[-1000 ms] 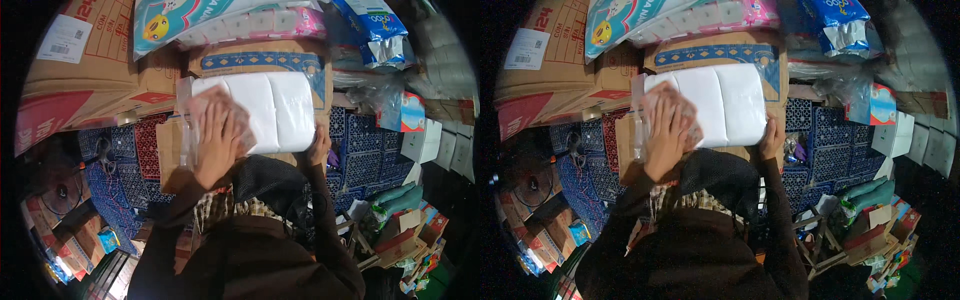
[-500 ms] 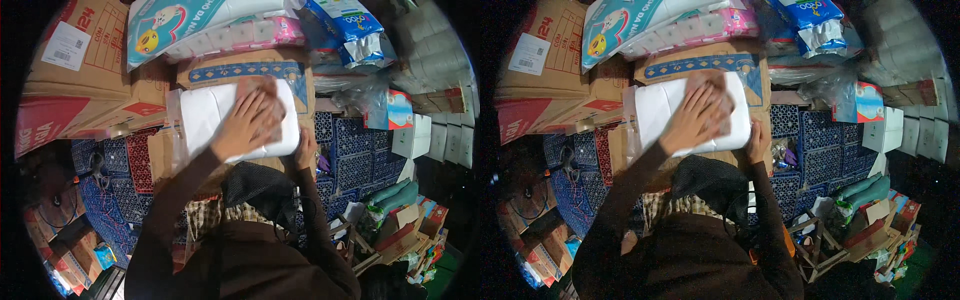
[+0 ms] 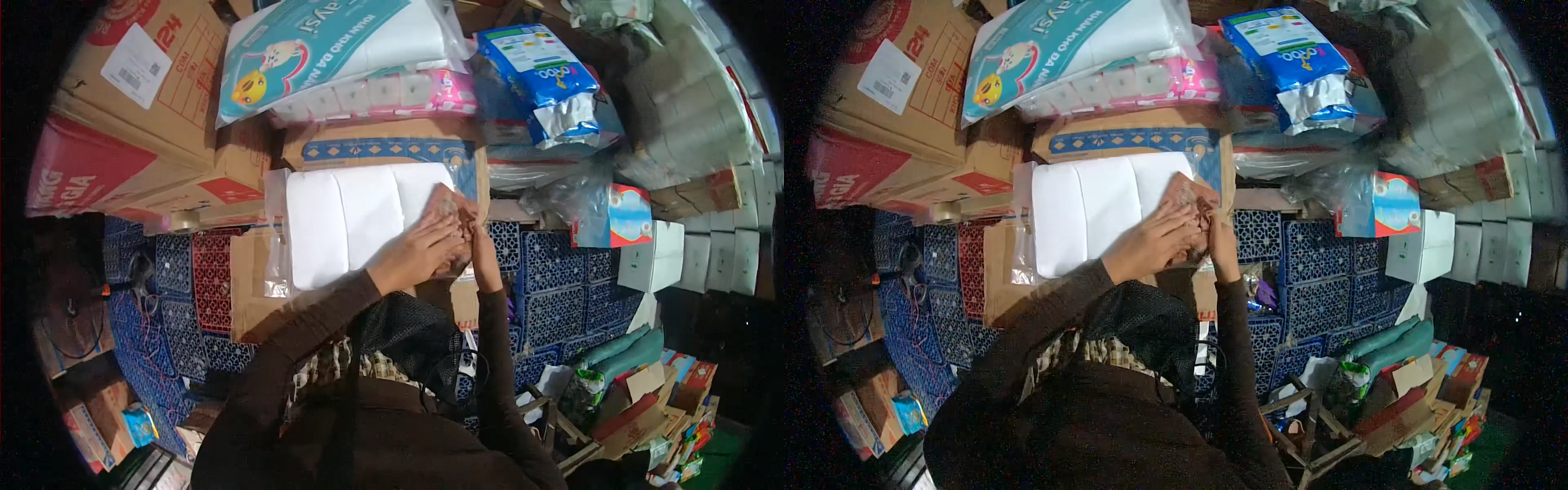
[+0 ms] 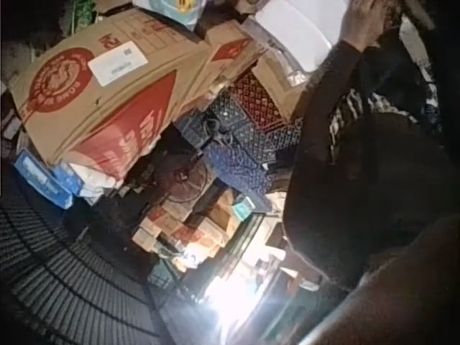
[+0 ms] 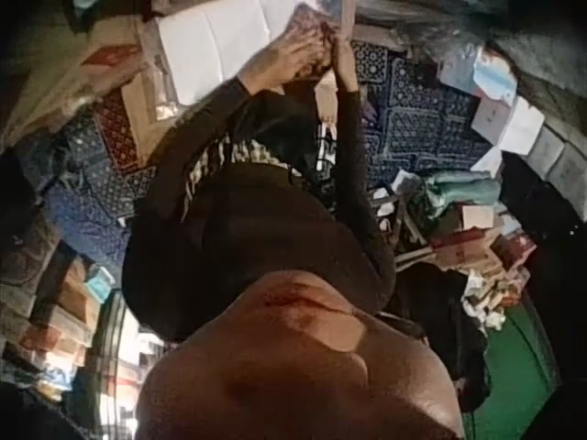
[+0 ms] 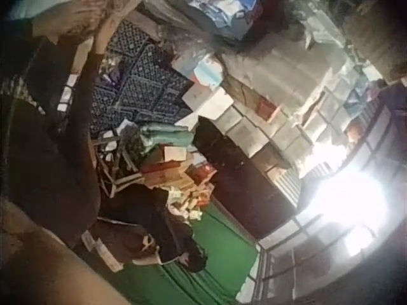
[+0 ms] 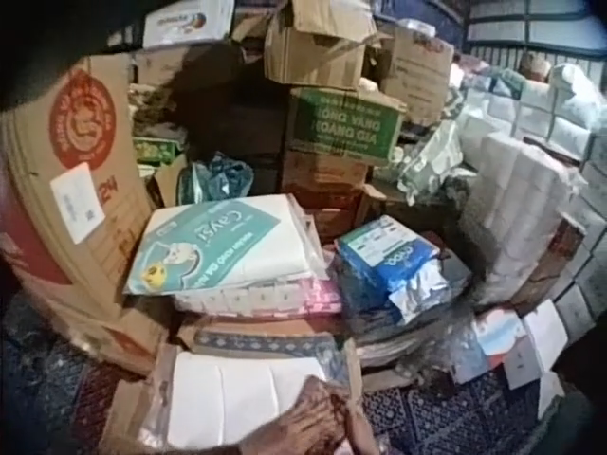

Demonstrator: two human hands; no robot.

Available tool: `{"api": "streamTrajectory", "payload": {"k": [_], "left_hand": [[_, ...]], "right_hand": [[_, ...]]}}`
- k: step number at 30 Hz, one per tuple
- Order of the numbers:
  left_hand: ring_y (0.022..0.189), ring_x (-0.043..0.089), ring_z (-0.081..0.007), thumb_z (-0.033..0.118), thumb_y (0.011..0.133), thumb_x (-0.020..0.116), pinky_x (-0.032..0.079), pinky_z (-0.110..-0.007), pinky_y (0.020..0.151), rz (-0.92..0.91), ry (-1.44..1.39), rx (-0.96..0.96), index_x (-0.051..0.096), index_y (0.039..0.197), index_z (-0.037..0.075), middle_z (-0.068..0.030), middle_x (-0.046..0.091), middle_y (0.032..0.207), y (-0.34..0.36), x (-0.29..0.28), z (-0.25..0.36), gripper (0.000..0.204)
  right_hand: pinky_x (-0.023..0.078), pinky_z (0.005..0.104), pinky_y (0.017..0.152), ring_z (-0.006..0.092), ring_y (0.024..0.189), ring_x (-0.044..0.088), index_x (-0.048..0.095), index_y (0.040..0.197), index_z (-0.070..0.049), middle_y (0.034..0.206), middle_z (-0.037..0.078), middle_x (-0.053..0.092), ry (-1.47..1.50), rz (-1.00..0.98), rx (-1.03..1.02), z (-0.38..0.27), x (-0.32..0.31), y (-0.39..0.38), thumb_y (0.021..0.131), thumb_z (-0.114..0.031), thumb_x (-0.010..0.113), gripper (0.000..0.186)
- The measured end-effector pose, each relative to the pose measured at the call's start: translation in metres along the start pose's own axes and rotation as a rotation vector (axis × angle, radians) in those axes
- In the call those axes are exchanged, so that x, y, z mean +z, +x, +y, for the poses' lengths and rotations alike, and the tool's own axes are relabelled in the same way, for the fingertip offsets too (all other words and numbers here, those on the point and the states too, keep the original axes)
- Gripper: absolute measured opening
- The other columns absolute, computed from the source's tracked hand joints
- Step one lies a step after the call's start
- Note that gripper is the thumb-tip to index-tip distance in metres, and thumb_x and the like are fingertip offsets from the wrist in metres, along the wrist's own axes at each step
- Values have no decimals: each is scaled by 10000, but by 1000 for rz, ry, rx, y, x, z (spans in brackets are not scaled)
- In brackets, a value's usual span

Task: The recorder is using a cloth to wipe dust off various plastic-wrapped consumer packages, such as diapers and tissues, in a storage area.

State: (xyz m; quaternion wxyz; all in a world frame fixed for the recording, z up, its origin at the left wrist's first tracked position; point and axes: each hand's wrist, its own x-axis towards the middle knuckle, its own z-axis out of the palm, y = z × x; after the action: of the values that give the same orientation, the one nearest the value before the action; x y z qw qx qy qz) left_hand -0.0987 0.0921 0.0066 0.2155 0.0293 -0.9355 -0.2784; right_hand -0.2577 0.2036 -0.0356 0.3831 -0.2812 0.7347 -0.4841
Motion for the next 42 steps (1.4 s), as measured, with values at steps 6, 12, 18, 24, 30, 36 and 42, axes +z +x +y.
{"api": "streamTrajectory", "payload": {"k": [6,12,18,24,30,36,42], "left_hand": [[687,580,-129,428,971,432,482,-234,517,402,-1246,-934,554,997,104,-39,563,880,-60,-49,10,347],[838,591,-132,431,993,385,502,-253,598,761,-606,-641,491,1264,77,-38,611,1094,-161,-116,-18,457],[857,562,-147,166,896,569,491,-312,737,1359,-772,-681,499,1179,63,-58,608,1026,-162,-122,-33,308],[704,528,-136,111,738,725,449,-280,666,1321,-1170,-849,444,901,78,-25,527,759,-154,-81,-37,326],[756,599,-107,224,952,507,480,-268,657,644,-1947,-548,561,1033,86,9,605,832,-134,-19,-76,169],[904,658,-132,295,998,432,531,-303,745,715,-1766,-1079,603,1175,110,1,678,1048,-122,-8,-82,308],[1000,633,-182,307,1003,416,515,-353,846,673,-1736,-1090,579,1217,92,-31,653,1136,-123,-9,-79,344]], "right_hand": [[468,288,770,139,928,563,527,1249,-24,1071,63,579,467,-314,305,-21,-29,9,961,-415,489,487],[462,240,685,129,725,596,686,926,6,751,44,624,21,-315,269,-54,8,10,820,-451,674,469],[492,302,830,195,890,648,667,931,16,915,116,674,131,58,-60,-56,-78,-34,836,-291,625,324],[455,345,935,217,1051,578,600,1164,29,1120,140,612,-20,985,-341,-154,-278,-94,937,-231,456,374],[364,408,1051,276,1218,463,412,1386,-50,1328,137,503,-764,636,-1239,-226,-282,25,615,-232,795,880],[379,265,593,117,762,502,535,1290,-92,1229,32,579,260,439,-458,-188,-196,172,859,-416,567,540],[313,170,448,38,494,334,547,1316,-145,898,-15,562,162,386,-141,-182,-190,188,945,-289,478,404]]}}
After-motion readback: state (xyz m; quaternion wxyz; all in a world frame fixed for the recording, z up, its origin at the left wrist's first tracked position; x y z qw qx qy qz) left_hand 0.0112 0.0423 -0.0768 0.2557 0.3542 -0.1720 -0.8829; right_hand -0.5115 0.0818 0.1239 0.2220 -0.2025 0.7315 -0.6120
